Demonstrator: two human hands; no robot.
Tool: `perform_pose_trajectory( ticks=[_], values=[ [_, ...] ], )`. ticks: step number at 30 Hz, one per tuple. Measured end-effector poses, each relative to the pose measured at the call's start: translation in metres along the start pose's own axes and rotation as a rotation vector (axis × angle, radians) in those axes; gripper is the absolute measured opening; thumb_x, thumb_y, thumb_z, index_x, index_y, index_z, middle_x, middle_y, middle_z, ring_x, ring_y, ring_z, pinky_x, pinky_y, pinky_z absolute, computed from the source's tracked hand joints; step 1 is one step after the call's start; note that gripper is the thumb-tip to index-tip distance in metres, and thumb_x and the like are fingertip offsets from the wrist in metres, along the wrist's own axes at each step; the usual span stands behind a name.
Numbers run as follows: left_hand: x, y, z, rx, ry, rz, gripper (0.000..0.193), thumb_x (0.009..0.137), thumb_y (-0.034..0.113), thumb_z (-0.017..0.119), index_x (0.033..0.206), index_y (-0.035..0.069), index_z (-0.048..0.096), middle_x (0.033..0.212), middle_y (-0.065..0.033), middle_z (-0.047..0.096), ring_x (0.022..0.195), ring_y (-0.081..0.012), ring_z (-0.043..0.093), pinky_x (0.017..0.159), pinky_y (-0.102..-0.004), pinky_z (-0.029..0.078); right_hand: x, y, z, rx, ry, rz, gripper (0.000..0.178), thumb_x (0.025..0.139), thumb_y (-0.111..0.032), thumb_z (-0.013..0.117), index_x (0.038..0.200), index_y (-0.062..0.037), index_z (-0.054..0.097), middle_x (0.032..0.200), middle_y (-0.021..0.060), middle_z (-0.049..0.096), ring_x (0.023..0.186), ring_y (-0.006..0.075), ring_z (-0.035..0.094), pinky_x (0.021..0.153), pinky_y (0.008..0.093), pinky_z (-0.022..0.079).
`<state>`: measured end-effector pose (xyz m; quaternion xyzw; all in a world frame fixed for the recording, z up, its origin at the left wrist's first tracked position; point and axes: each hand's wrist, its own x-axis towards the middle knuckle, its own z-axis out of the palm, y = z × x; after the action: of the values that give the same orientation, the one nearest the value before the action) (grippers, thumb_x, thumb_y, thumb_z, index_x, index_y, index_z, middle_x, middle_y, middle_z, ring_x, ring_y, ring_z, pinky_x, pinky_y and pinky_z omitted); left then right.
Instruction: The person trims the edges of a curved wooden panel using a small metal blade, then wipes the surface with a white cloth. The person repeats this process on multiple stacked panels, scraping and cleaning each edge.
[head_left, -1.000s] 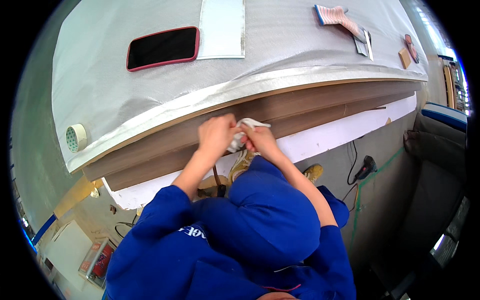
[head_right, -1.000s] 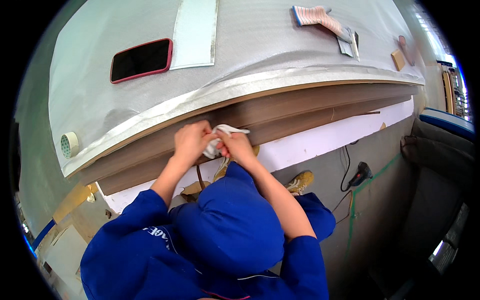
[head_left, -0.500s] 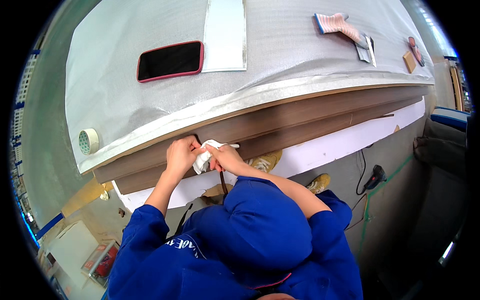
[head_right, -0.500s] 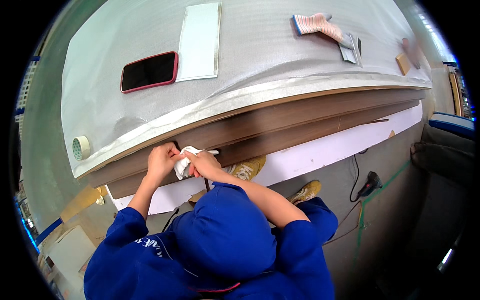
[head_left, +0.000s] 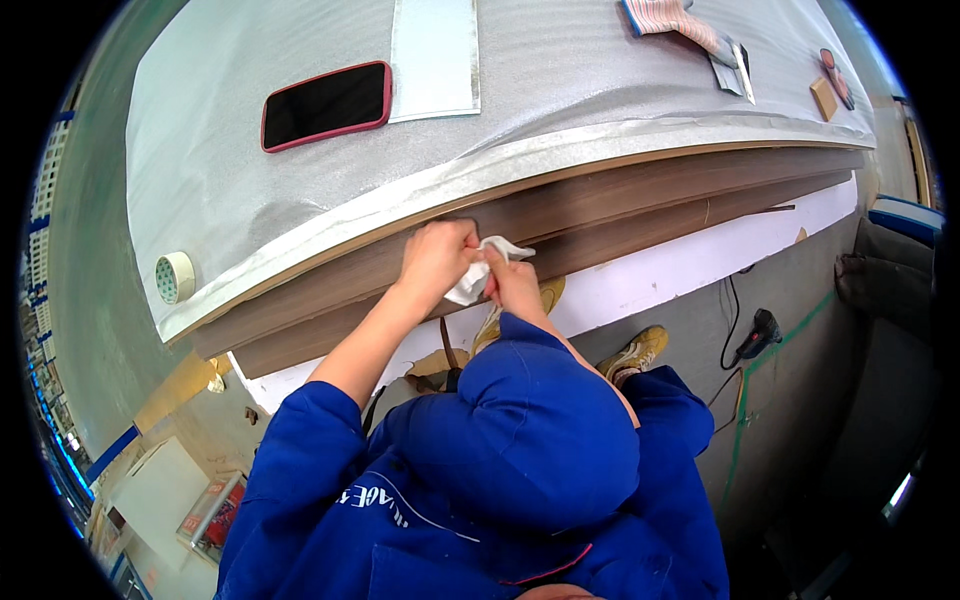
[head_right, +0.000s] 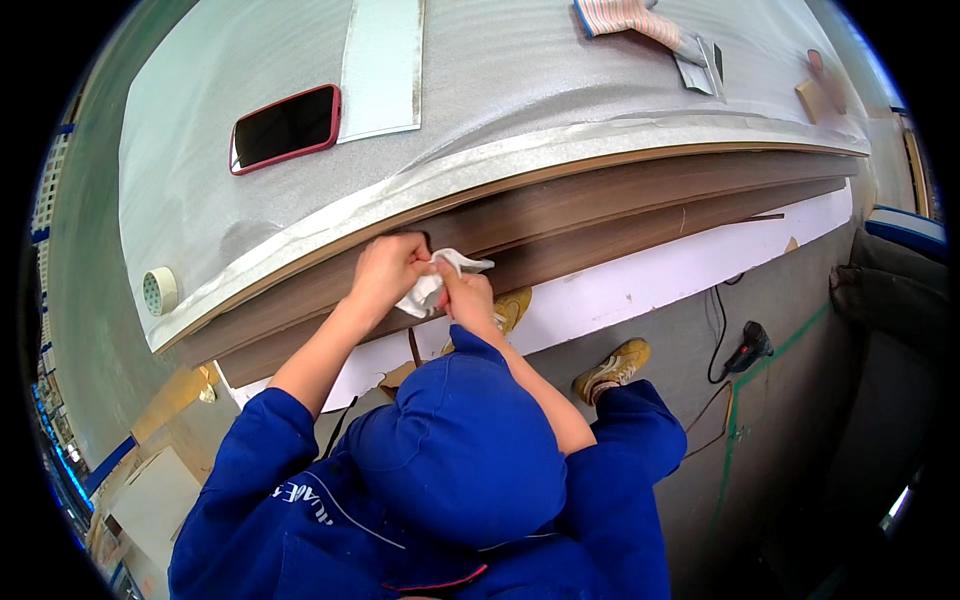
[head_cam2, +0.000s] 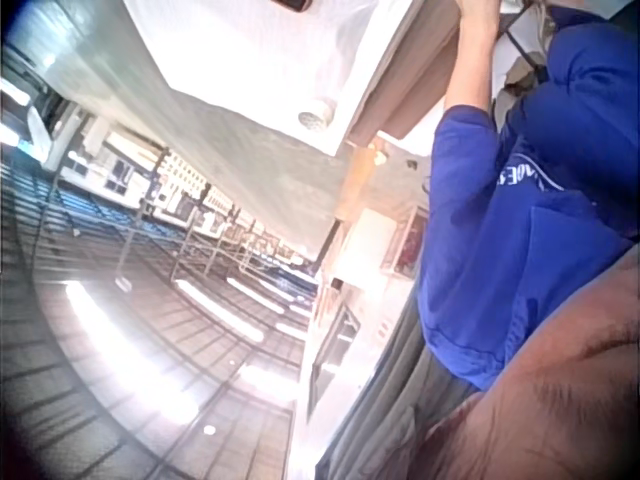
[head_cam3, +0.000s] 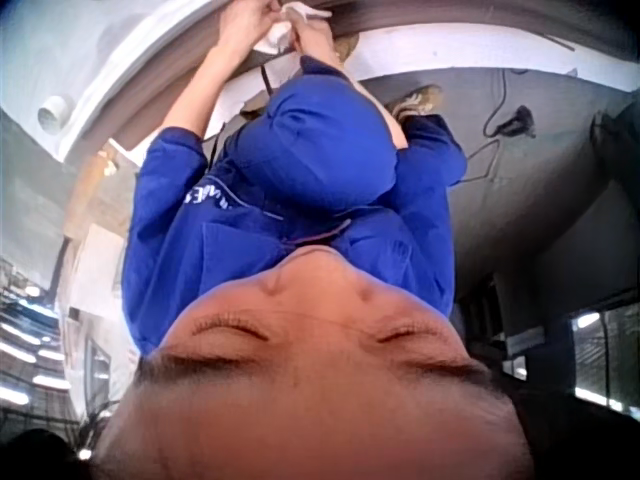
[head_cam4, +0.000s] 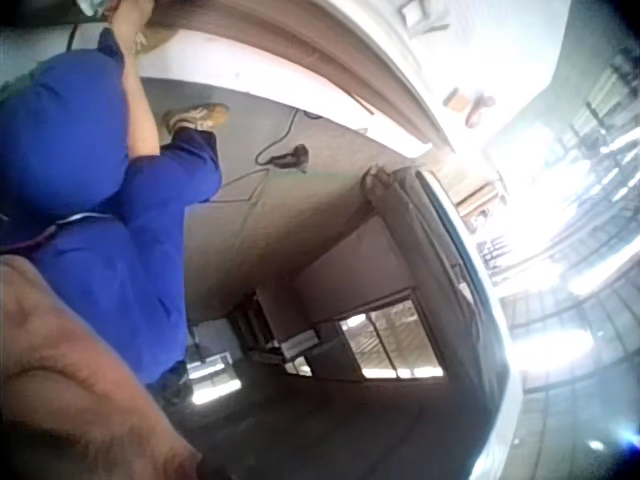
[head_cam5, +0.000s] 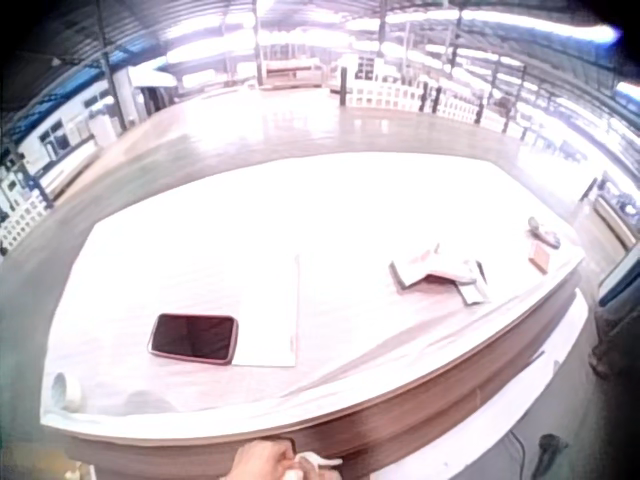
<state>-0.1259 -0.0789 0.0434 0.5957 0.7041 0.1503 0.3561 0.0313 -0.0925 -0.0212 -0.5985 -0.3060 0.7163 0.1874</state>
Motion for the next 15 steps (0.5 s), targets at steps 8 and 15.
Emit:
perform_pose_trajectory(
  ticks=[8, 15],
  values=[
    [0.053, 0.062, 0.043, -0.048, -0.054, 0.135, 0.020, 0.076, 0.024, 0.075, 0.081, 0.006, 0.065, 0.080, -0.0148, 0.068, 0.079, -0.0359, 0.066, 0.066, -0.0455, 0.050, 0.006, -0.035, -0.080, 0.074, 0.110, -0.093, 0.059, 0.094, -0.047, 0.063, 0.052, -0.0066, 0.053, 0.046, 0.0015, 0.047, 0.037, 0.0100, 0.039, 0.037, 0.0254, 0.026],
    [0.064, 0.085, 0.063, -0.079, 0.023, 0.118, 0.018, 0.077, 0.024, 0.073, 0.078, 0.007, 0.065, 0.079, -0.0146, 0.069, 0.077, -0.0356, 0.067, 0.064, -0.0462, 0.049, 0.002, -0.064, -0.120, 0.161, -0.029, 0.035, 0.062, 0.096, -0.050, 0.059, 0.050, -0.0115, 0.044, 0.040, -0.0025, 0.034, 0.031, 0.0099, 0.026, 0.034, 0.0271, 0.016]
  ],
)
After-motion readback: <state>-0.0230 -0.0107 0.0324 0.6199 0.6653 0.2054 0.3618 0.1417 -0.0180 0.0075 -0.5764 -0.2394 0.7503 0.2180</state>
